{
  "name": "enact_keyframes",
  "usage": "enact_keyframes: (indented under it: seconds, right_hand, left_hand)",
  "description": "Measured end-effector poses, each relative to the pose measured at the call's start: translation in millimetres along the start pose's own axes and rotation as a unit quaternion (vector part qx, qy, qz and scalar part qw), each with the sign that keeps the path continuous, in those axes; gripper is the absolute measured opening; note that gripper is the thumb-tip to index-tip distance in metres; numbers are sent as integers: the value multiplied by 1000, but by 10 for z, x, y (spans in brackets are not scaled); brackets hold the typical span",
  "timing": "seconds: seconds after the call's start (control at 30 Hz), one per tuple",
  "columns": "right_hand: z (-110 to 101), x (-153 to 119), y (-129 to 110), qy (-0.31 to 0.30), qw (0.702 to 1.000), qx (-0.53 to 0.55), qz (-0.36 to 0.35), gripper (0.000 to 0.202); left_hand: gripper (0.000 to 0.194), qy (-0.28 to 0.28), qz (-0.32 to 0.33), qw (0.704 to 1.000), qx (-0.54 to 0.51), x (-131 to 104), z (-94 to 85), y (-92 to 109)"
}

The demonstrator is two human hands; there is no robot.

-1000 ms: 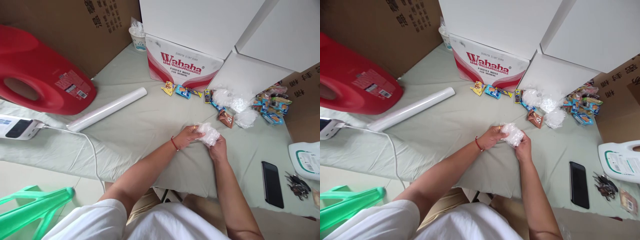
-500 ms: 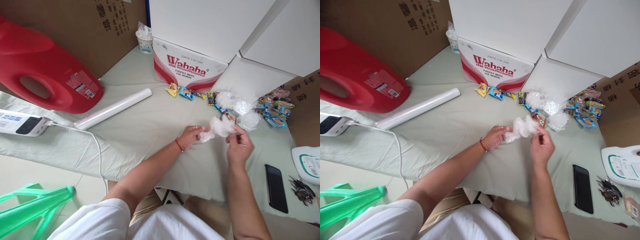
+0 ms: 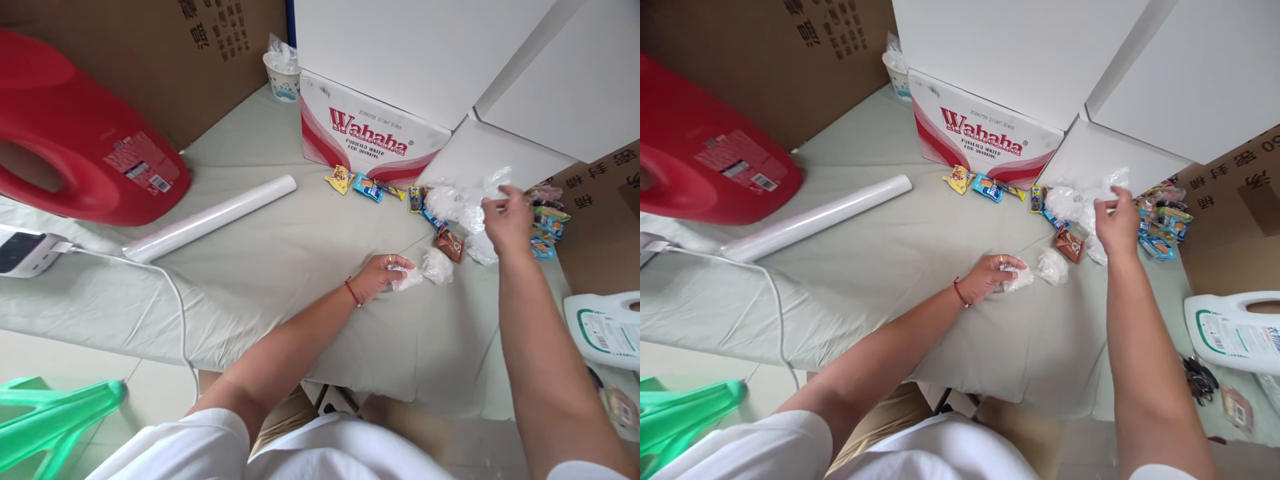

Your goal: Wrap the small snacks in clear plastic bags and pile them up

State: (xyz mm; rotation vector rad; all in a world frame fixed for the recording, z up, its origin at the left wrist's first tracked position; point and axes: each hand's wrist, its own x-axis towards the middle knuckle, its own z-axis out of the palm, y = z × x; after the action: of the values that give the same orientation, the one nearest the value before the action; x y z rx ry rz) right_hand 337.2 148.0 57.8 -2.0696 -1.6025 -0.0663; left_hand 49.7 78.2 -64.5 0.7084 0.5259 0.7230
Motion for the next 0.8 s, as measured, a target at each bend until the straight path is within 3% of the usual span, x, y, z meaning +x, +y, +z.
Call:
enact_keyframes:
  seconds: [0.03, 0.13, 0.2, 0.27, 0.37, 0.43, 0.5, 0.57, 0.63, 0.73, 0.8]
  right_hand:
    - [4, -212, -45, -30, 1000, -4, -4, 59]
    - [100, -914, -62, -215, 973, -8, -83, 60]
    - [210, -1283, -3, -239, 964, -5, -119, 52]
    - [281, -1447, 55, -224, 966, 0, -130, 36]
    - [207, -1215, 62, -116, 987, -14, -112, 29]
    - [72, -816, 12, -11, 995, -46, -83, 31]
    - [-53, -379, -54, 29, 995, -75, -60, 38]
    - [-107, -58, -117, -21, 996, -90, -19, 64]
    - [-56, 55, -180, -40, 995, -93, -13, 77]
    - [205, -109, -282, -49, 989, -94, -100, 47]
    - [444, -276, -334, -138, 973, -98, -159, 42]
  left_hand:
    - [48, 2, -5, 1000, -9, 1, 2, 5]
    - [46, 3, -11, 999, -33, 5, 17, 14]
    - [45, 2, -7, 999, -36, 12, 26, 9]
    - [45, 3, -2, 1000, -29, 24, 28, -4]
    - [45, 6, 1, 1000, -20, 38, 21, -22]
    - [46, 4, 3, 1000, -17, 37, 15, -21]
    - [46, 2, 5, 1000, -18, 28, 13, -12]
    - [46, 4, 6, 1000, -24, 17, 16, -1]
    - [45, 3, 5, 1000, -28, 11, 20, 5]
    - [42, -2, 3, 1000, -26, 18, 26, -1]
    - [41, 0, 5, 1000, -24, 28, 26, -12]
